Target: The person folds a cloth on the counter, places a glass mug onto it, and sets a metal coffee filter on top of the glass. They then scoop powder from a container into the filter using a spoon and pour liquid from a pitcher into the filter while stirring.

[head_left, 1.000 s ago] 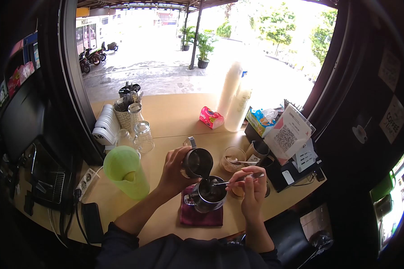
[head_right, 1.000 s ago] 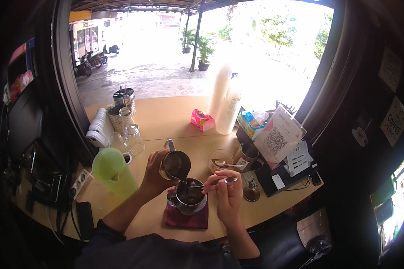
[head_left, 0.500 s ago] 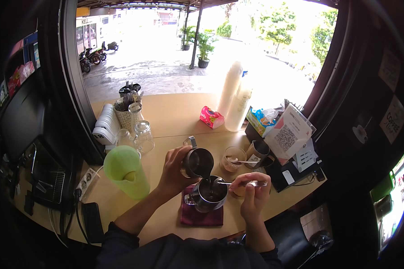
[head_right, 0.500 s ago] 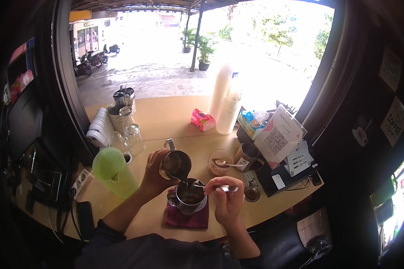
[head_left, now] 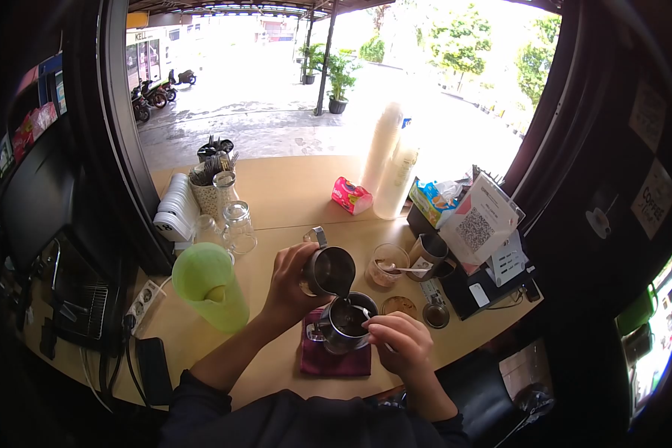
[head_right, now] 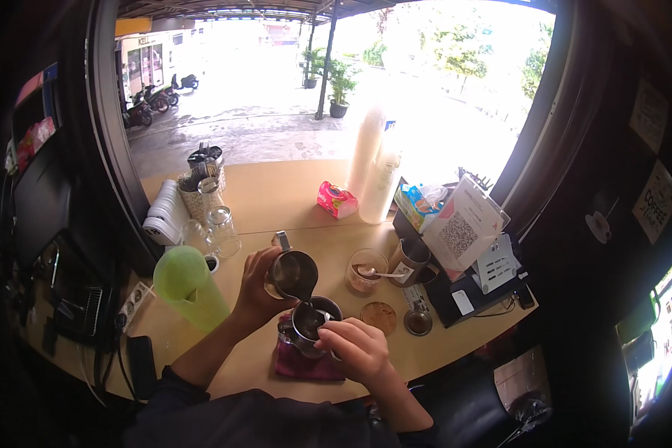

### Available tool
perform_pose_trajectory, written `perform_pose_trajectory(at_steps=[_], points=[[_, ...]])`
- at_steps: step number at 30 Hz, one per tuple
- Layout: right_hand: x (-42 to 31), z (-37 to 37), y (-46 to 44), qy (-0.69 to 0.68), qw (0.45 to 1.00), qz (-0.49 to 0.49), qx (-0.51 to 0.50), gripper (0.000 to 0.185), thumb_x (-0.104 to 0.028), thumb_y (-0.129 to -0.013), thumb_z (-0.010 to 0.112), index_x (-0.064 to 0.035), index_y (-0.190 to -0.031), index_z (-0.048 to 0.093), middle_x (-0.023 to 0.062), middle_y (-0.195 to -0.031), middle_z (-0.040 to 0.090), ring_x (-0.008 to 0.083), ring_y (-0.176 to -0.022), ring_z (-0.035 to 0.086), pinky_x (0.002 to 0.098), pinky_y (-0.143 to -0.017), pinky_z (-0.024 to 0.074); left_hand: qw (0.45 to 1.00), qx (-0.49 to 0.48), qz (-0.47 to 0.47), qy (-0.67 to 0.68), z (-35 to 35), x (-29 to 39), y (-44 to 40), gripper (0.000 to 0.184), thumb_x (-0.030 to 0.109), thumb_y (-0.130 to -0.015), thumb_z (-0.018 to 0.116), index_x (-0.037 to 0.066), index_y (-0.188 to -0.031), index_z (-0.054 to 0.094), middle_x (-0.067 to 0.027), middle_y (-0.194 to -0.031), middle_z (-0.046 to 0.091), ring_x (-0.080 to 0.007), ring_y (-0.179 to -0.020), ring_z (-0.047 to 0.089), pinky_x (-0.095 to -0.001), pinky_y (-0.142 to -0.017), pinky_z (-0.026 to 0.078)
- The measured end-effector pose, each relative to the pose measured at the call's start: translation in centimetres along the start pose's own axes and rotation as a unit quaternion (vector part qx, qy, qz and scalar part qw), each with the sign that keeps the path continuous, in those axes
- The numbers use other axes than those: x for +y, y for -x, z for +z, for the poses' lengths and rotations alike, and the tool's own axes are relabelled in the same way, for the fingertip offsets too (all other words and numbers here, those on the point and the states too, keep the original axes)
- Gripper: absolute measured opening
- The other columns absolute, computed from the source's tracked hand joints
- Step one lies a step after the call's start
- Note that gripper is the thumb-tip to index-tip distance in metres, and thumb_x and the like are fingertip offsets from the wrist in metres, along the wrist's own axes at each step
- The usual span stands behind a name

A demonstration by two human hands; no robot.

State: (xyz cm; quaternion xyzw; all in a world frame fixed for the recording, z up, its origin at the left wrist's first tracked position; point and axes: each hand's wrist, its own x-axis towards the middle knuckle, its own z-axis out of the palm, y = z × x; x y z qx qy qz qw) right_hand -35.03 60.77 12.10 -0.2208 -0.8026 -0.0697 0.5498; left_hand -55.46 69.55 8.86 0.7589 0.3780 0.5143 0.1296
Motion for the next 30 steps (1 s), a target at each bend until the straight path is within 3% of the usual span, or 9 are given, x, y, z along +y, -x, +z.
perform_pose_trajectory(at_steps=[2,11,14,17,21,24,26,27,30], points=[[0.1,0.0,0.4,-0.032,0.998,0.040,0.044,0.034,0.001,-0.067,0.078,0.0010,-0.097,0.063,0.0117,-0.084,0.066,0.0232,-0.063,0.064,0.0295,-0.052,0.0523,1.000,0.001,-0.002,0.001,0.0,0.0,0.0,0.089,0.016,-0.051,0.089,0.012,-0.130,0.046,-0.0129,-0.125,0.053,-0.0369,-0.118,0.045,-0.0471,-0.098,0.041],[0.3,0.0,0.2,-0.016,0.997,0.040,0.066,0.031,0.002,-0.069,0.077,-0.0009,-0.097,0.065,0.0123,-0.084,0.066,0.0234,-0.061,0.063,0.0295,-0.051,0.0506,1.000,0.000,-0.008,0.008,0.0,0.0,0.1,0.089,0.017,-0.051,0.089,0.011,-0.129,0.046,-0.0131,-0.125,0.053,-0.0371,-0.118,0.045,-0.0473,-0.098,0.041],[0.1,0.0,-0.2,0.008,1.000,0.020,0.021,0.031,0.002,-0.070,0.077,-0.0011,-0.098,0.065,0.0126,-0.084,0.066,0.0235,-0.061,0.063,0.0297,-0.051,0.0507,1.000,0.006,0.001,0.005,0.1,-0.1,0.0,0.089,0.017,-0.051,0.089,0.011,-0.129,0.047,-0.0131,-0.125,0.053,-0.0373,-0.117,0.045,-0.0474,-0.098,0.041],[0.2,0.3,0.5,-0.040,0.996,0.050,0.061,0.031,0.002,-0.070,0.077,-0.0012,-0.098,0.065,0.0128,-0.084,0.067,0.0239,-0.062,0.063,0.0305,-0.053,0.0514,1.000,0.005,0.001,0.002,0.0,0.0,0.0,0.089,0.017,-0.051,0.089,0.011,-0.129,0.046,-0.0131,-0.125,0.053,-0.0375,-0.117,0.045,-0.0477,-0.098,0.041],[0.2,0.1,0.0,-0.004,0.997,0.055,0.052,0.030,0.002,-0.070,0.077,-0.0011,-0.098,0.065,0.0130,-0.083,0.067,0.0249,-0.063,0.064,0.0311,-0.054,0.0522,1.000,0.003,-0.003,0.004,0.0,0.0,0.0,0.090,0.016,-0.050,0.089,0.011,-0.129,0.046,-0.0132,-0.126,0.053,-0.0376,-0.118,0.045,-0.0479,-0.098,0.041],[0.2,0.1,-0.1,-0.008,0.998,0.059,0.029,0.024,-0.001,-0.076,0.074,-0.0004,-0.097,0.062,0.0144,-0.084,0.067,0.0243,-0.066,0.065,0.0309,-0.058,0.0532,1.000,0.003,-0.002,0.003,0.0,0.0,0.0,0.090,0.015,-0.050,0.089,0.012,-0.129,0.047,-0.0134,-0.126,0.053,-0.0377,-0.118,0.045,-0.0480,-0.099,0.041],[0.3,0.2,0.7,-0.140,0.964,0.179,0.138,0.016,-0.005,-0.086,0.068,0.0008,-0.097,0.058,0.0170,-0.084,0.066,0.0227,-0.068,0.066,0.0301,-0.061,0.0537,1.000,0.000,-0.005,0.004,0.0,0.1,0.0,0.089,0.015,-0.050,0.089,0.012,-0.129,0.047,-0.0134,-0.126,0.053,-0.0377,-0.118,0.045,-0.0480,-0.099,0.041],[-0.1,-0.2,-0.1,-0.179,0.954,0.191,0.146,0.016,-0.012,-0.095,0.059,0.0016,-0.097,0.051,0.0190,-0.084,0.065,0.0207,-0.071,0.065,0.0296,-0.063,0.0538,1.000,-0.003,-0.008,0.006,0.0,0.1,0.0,0.089,0.015,-0.051,0.089,0.012,-0.130,0.047,-0.0134,-0.126,0.053,-0.0376,-0.118,0.045,-0.0480,-0.099,0.041],[-0.1,-0.8,-0.5,-0.220,0.942,0.182,0.179,0.021,-0.017,-0.098,0.054,0.0020,-0.098,0.047,0.0192,-0.083,0.063,0.0194,-0.072,0.063,0.0281,-0.062,0.0523,1.000,-0.001,-0.005,0.007,0.2,-0.1,0.0,0.089,0.016,-0.052,0.089,0.012,-0.130,0.046,-0.0133,-0.127,0.053,-0.0373,-0.118,0.045,-0.0478,-0.099,0.042]])
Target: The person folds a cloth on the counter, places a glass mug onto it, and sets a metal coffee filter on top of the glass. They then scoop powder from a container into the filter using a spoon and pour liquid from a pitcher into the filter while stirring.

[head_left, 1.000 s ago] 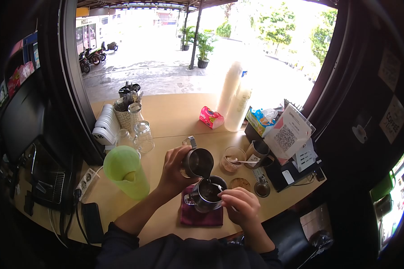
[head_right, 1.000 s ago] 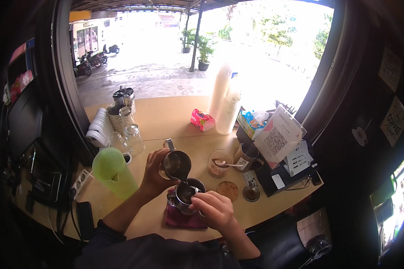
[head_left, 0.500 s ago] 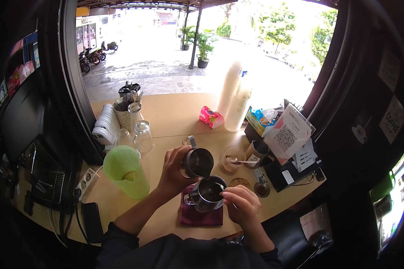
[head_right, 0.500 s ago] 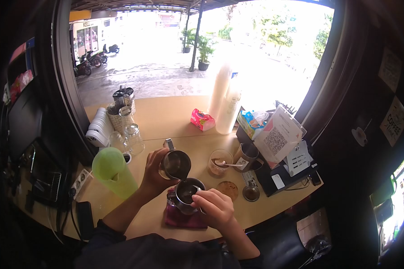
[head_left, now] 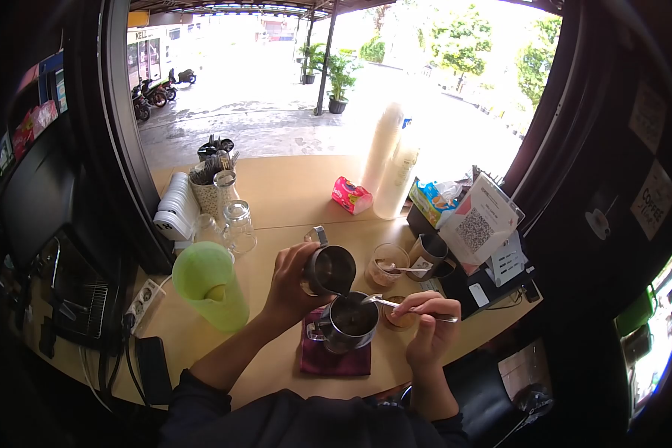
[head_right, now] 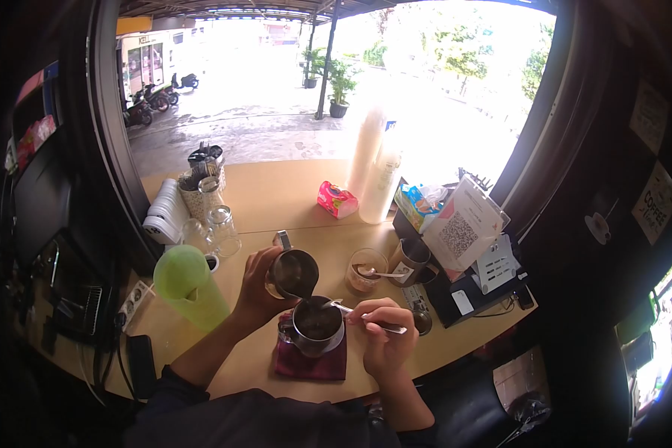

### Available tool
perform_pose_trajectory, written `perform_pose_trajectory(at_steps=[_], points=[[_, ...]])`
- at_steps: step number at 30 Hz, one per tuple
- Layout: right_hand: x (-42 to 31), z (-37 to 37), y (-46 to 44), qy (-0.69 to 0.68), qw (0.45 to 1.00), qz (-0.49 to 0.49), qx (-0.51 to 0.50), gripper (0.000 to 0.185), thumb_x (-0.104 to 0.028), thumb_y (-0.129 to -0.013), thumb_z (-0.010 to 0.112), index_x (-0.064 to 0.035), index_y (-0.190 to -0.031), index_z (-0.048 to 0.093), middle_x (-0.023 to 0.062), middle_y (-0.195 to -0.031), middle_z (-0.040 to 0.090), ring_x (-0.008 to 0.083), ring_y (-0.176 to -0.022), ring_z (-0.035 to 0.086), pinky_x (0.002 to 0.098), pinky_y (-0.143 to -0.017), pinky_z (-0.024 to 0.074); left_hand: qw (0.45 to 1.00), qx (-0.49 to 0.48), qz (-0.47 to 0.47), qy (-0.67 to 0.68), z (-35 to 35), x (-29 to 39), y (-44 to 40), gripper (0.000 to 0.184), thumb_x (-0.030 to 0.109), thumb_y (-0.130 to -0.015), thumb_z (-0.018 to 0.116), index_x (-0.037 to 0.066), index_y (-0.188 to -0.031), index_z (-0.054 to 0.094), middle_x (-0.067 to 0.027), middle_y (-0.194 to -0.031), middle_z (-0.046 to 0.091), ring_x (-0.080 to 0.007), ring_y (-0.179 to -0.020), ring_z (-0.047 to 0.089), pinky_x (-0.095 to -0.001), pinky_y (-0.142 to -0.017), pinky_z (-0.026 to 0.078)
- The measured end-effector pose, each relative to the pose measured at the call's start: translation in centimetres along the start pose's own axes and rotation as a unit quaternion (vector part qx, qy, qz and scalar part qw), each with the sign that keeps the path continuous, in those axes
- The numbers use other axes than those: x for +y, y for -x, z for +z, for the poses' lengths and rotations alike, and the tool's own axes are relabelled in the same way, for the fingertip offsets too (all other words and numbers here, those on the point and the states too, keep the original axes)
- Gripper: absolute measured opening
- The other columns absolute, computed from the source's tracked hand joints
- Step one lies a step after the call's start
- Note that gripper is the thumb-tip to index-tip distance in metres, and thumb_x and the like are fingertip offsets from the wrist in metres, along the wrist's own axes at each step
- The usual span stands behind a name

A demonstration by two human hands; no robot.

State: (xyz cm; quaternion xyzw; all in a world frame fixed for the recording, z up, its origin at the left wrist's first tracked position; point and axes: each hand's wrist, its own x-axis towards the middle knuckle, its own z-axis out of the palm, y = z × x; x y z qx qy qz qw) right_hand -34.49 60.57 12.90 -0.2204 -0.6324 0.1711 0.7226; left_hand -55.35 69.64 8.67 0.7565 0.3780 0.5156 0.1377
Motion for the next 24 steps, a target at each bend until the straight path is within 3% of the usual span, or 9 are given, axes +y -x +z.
perform_pose_trajectory(at_steps=[2,4,5,7,10,13,16,19,24], points=[[-0.6,-0.4,-0.2,0.024,1.000,-0.004,-0.016,0.025,-0.023,-0.100,0.050,0.0015,-0.098,0.045,0.0187,-0.083,0.061,0.0183,-0.072,0.062,0.0262,-0.062,0.0504,1.000,0.005,0.006,-0.002,0.2,-0.2,0.0,0.089,0.016,-0.052,0.089,0.012,-0.130,0.046,-0.0132,-0.127,0.053,-0.0372,-0.119,0.045,-0.0476,-0.099,0.042],[-1.0,-0.4,-0.3,0.044,0.999,0.024,-0.014,0.041,-0.041,-0.100,0.047,-0.0010,-0.100,0.043,0.0162,-0.076,0.058,0.0165,-0.063,0.056,0.0257,-0.062,0.0479,1.000,0.000,0.012,-0.011,0.2,-0.4,0.1,0.088,0.017,-0.053,0.090,0.011,-0.130,0.046,-0.0130,-0.125,0.053,-0.0366,-0.118,0.046,-0.0473,-0.098,0.042],[-1.0,-0.4,-0.4,0.044,0.999,0.024,-0.014,0.041,-0.041,-0.100,0.047,-0.0010,-0.100,0.043,0.0162,-0.076,0.058,0.0165,-0.063,0.056,0.0257,-0.062,0.0479,1.000,-0.001,0.012,-0.010,0.3,-0.4,0.1,0.088,0.017,-0.053,0.090,0.011,-0.130,0.046,-0.0130,-0.125,0.053,-0.0366,-0.118,0.046,-0.0473,-0.098,0.042],[-1.0,-0.4,-0.6,0.035,0.996,0.019,-0.082,0.027,-0.023,-0.101,0.045,0.0036,-0.106,0.049,0.0147,-0.081,0.061,0.0166,-0.069,0.059,0.0262,-0.063,0.0489,1.000,-0.002,-0.018,0.023,0.5,-0.5,0.2,0.092,0.021,-0.052,0.091,0.009,-0.130,0.045,-0.0138,-0.122,0.054,-0.0352,-0.115,0.049,-0.0458,-0.098,0.042],[-0.9,-0.3,-0.9,0.093,0.979,0.053,-0.173,0.028,-0.021,-0.101,0.046,0.0049,-0.110,0.051,0.0116,-0.080,0.061,0.0156,-0.069,0.060,0.0268,-0.063,0.0492,0.999,-0.010,-0.035,0.029,0.7,-1.0,0.2,0.092,0.024,-0.053,0.092,0.009,-0.131,0.045,-0.0143,-0.123,0.054,-0.0353,-0.117,0.050,-0.0460,-0.099,0.041],[-0.5,0.0,-0.5,0.088,0.977,0.103,-0.166,0.026,-0.018,-0.100,0.047,0.0051,-0.109,0.053,0.0097,-0.079,0.062,0.0152,-0.069,0.061,0.0268,-0.064,0.0496,0.999,-0.010,-0.034,0.022,0.8,-1.1,0.2,0.092,0.026,-0.054,0.092,0.009,-0.131,0.045,-0.0146,-0.123,0.055,-0.0352,-0.118,0.050,-0.0457,-0.100,0.041],[0.2,-0.1,-0.1,0.040,0.989,0.086,-0.115,0.023,-0.015,-0.100,0.046,0.0051,-0.109,0.053,0.0096,-0.079,0.062,0.0150,-0.069,0.061,0.0269,-0.065,0.0501,0.998,-0.009,-0.044,0.033,1.0,-1.3,0.3,0.093,0.026,-0.053,0.093,0.008,-0.131,0.045,-0.0148,-0.122,0.055,-0.0348,-0.118,0.051,-0.0459,-0.099,0.041],[-0.1,-0.2,-0.4,0.087,0.983,0.095,-0.133,0.031,-0.027,-0.102,0.044,0.0031,-0.109,0.049,0.0108,-0.079,0.061,0.0117,-0.067,0.057,0.0226,-0.057,0.0456,0.999,-0.012,-0.039,0.028,1.0,-1.5,0.3,0.093,0.026,-0.054,0.093,0.008,-0.131,0.045,-0.0148,-0.122,0.055,-0.0348,-0.117,0.051,-0.0459,-0.099,0.042],[0.2,0.1,-0.4,0.064,0.987,0.085,-0.122,0.030,-0.026,-0.101,0.045,0.0030,-0.107,0.048,0.0111,-0.078,0.061,0.0123,-0.066,0.057,0.0233,-0.058,0.0462,0.999,-0.009,-0.032,0.023,0.8,-1.2,0.2,0.094,0.024,-0.052,0.093,0.008,-0.131,0.044,-0.0146,-0.122,0.055,-0.0349,-0.117,0.051,-0.0455,-0.098,0.042]])
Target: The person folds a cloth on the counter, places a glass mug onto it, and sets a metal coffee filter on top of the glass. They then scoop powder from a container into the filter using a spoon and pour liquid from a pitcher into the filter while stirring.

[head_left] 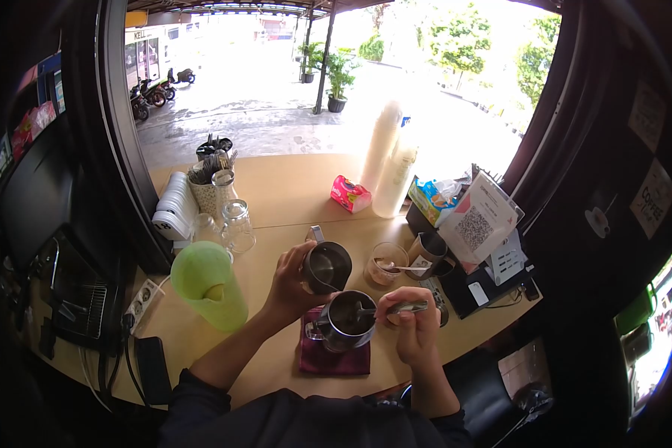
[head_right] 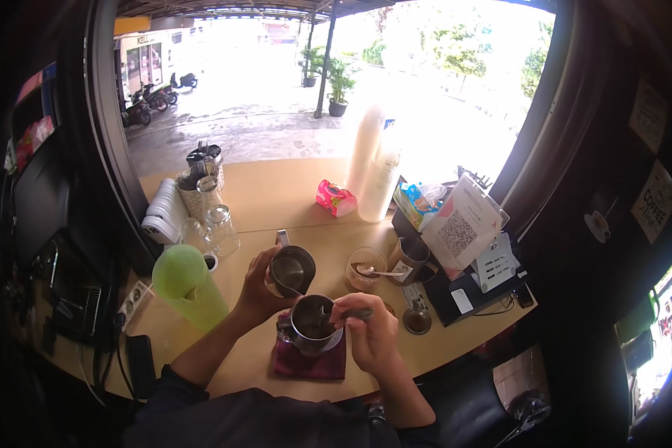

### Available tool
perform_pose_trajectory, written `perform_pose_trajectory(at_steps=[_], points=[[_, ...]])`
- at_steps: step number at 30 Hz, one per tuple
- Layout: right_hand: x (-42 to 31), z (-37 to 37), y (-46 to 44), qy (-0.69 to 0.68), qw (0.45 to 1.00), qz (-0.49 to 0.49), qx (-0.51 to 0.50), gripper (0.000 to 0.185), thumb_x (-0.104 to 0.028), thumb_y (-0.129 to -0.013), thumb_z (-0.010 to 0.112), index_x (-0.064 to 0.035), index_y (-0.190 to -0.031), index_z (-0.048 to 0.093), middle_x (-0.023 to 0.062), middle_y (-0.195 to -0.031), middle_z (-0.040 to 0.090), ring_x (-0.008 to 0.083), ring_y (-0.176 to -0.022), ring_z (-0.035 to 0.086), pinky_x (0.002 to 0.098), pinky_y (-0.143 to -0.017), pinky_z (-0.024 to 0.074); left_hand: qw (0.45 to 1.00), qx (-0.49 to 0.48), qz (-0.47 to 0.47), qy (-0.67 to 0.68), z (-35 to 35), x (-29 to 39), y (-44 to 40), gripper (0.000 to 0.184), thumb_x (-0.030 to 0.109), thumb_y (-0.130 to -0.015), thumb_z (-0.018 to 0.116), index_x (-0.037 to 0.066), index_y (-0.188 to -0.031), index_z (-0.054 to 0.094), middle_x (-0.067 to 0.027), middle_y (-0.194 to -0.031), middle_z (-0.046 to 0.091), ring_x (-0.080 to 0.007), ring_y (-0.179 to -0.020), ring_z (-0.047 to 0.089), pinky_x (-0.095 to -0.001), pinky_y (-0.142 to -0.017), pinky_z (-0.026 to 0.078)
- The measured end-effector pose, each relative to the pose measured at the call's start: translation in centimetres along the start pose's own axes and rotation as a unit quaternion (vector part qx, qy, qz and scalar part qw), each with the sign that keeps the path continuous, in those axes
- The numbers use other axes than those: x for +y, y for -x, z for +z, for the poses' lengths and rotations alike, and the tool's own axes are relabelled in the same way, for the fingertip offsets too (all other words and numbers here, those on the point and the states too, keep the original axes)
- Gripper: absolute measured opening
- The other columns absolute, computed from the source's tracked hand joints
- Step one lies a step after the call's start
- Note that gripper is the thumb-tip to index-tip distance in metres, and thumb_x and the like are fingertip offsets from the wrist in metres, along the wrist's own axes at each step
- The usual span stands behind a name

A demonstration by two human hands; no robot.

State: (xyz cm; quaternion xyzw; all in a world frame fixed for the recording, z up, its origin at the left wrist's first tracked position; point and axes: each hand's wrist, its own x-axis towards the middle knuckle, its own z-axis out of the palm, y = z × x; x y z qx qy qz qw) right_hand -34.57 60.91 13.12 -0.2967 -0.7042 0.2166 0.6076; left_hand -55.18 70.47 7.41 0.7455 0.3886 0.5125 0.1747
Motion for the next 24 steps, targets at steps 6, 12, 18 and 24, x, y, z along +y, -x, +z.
perform_pose_trajectory(at_steps=[6,12,18,24], points=[[0.1,-0.1,0.3,0.007,1.000,0.002,0.029,0.029,-0.025,-0.101,0.047,0.0031,-0.106,0.047,0.0117,-0.077,0.060,0.0132,-0.066,0.057,0.0245,-0.060,0.0472,1.000,0.002,0.005,0.008,-0.6,1.0,-0.1,0.092,0.016,-0.053,0.091,0.011,-0.132,0.045,-0.0120,-0.122,0.054,-0.0353,-0.116,0.046,-0.0469,-0.098,0.043],[0.4,0.1,0.3,-0.001,1.000,0.003,0.026,0.029,-0.024,-0.101,0.048,0.0038,-0.106,0.047,0.0126,-0.076,0.059,0.0139,-0.066,0.057,0.0255,-0.062,0.0474,0.999,0.011,0.032,-0.028,-1.1,2.0,-0.3,0.089,0.013,-0.049,0.090,0.012,-0.128,0.048,-0.0117,-0.125,0.053,-0.0363,-0.117,0.045,-0.0473,-0.098,0.042],[0.4,0.1,0.4,-0.003,0.999,0.000,0.032,0.030,-0.025,-0.101,0.048,0.0042,-0.106,0.046,0.0132,-0.076,0.059,0.0146,-0.066,0.057,0.0265,-0.062,0.0478,0.997,0.019,0.055,-0.052,-1.4,2.7,-0.3,0.090,0.012,-0.048,0.089,0.012,-0.128,0.048,-0.0125,-0.125,0.053,-0.0381,-0.116,0.044,-0.0480,-0.098,0.041],[0.4,0.1,0.5,-0.007,1.000,0.004,0.030,0.030,-0.025,-0.101,0.049,0.0040,-0.106,0.046,0.0133,-0.077,0.060,0.0149,-0.066,0.057,0.0270,-0.062,0.0482,0.997,0.022,0.061,-0.050,-1.4,2.6,-0.4,0.090,0.013,-0.048,0.089,0.012,-0.128,0.047,-0.0127,-0.125,0.053,-0.0379,-0.116,0.045,-0.0484,-0.098,0.041]])
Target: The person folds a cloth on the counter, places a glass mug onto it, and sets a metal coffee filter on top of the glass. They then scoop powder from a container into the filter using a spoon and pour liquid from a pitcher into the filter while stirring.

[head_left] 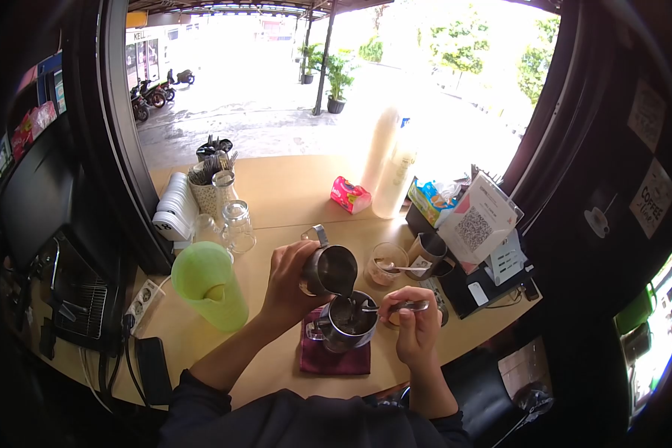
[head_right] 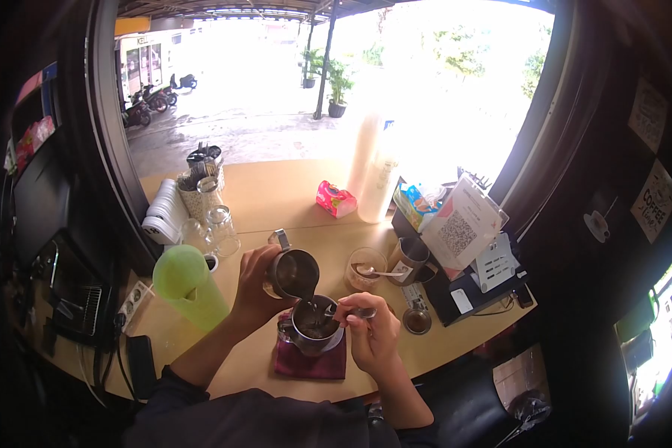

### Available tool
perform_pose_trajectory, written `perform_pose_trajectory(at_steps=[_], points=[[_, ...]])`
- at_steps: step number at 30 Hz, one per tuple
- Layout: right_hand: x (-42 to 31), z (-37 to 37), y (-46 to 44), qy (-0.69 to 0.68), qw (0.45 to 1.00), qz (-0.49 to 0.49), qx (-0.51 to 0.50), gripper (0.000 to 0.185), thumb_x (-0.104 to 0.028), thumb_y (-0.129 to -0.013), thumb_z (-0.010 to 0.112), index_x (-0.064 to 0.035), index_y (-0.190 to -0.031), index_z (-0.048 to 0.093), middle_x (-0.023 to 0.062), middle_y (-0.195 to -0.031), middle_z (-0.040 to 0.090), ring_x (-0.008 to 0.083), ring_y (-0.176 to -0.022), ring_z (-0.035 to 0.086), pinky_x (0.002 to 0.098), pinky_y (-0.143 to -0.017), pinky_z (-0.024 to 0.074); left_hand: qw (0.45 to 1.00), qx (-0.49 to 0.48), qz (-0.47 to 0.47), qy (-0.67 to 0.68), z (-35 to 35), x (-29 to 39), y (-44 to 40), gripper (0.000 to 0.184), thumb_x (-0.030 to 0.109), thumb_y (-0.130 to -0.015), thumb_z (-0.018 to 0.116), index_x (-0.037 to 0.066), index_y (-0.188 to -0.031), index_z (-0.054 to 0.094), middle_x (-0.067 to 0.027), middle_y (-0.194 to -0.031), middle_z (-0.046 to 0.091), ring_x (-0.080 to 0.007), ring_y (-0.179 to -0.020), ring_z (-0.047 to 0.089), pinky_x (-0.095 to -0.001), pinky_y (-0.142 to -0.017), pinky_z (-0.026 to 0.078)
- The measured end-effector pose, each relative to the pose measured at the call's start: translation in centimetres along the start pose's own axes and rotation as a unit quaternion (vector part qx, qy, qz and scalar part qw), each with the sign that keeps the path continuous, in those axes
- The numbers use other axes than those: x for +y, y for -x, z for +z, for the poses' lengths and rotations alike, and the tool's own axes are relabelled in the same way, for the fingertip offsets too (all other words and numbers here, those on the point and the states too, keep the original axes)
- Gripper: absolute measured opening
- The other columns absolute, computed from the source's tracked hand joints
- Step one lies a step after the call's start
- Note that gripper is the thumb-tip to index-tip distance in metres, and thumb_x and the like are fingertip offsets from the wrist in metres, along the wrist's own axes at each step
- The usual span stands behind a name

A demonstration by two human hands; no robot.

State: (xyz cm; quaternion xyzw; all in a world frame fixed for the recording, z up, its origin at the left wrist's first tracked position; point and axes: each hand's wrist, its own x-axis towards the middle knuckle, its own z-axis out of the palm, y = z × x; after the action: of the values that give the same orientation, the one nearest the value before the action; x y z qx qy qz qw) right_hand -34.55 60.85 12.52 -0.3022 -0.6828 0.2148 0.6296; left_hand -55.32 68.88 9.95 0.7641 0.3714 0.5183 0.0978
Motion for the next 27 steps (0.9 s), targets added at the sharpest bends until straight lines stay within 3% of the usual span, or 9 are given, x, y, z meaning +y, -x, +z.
perform_pose_trajectory(at_steps=[11,27], points=[[-0.23,0.16,-0.10,0.034,0.999,-0.016,-0.017,0.026,-0.021,-0.101,0.046,0.0039,-0.106,0.048,0.0127,-0.079,0.061,0.0142,-0.069,0.058,0.0254,-0.063,0.0486,1.000,0.001,-0.012,0.014,0.24,-0.42,0.07,0.092,0.016,-0.049,0.092,0.012,-0.129,0.047,-0.0118,-0.125,0.054,-0.0368,-0.116,0.045,-0.0482,-0.098,0.041],[-0.27,0.40,-0.31,0.040,0.999,-0.024,-0.011,0.033,-0.028,-0.102,0.043,0.0045,-0.107,0.047,0.0122,-0.074,0.059,0.0123,-0.062,0.054,0.0239,-0.057,0.0445,1.000,0.012,0.015,-0.017,-0.19,0.08,-0.13,0.089,0.012,-0.048,0.088,0.011,-0.127,0.048,-0.0120,-0.122,0.054,-0.0369,-0.113,0.046,-0.0476,-0.097,0.039]])
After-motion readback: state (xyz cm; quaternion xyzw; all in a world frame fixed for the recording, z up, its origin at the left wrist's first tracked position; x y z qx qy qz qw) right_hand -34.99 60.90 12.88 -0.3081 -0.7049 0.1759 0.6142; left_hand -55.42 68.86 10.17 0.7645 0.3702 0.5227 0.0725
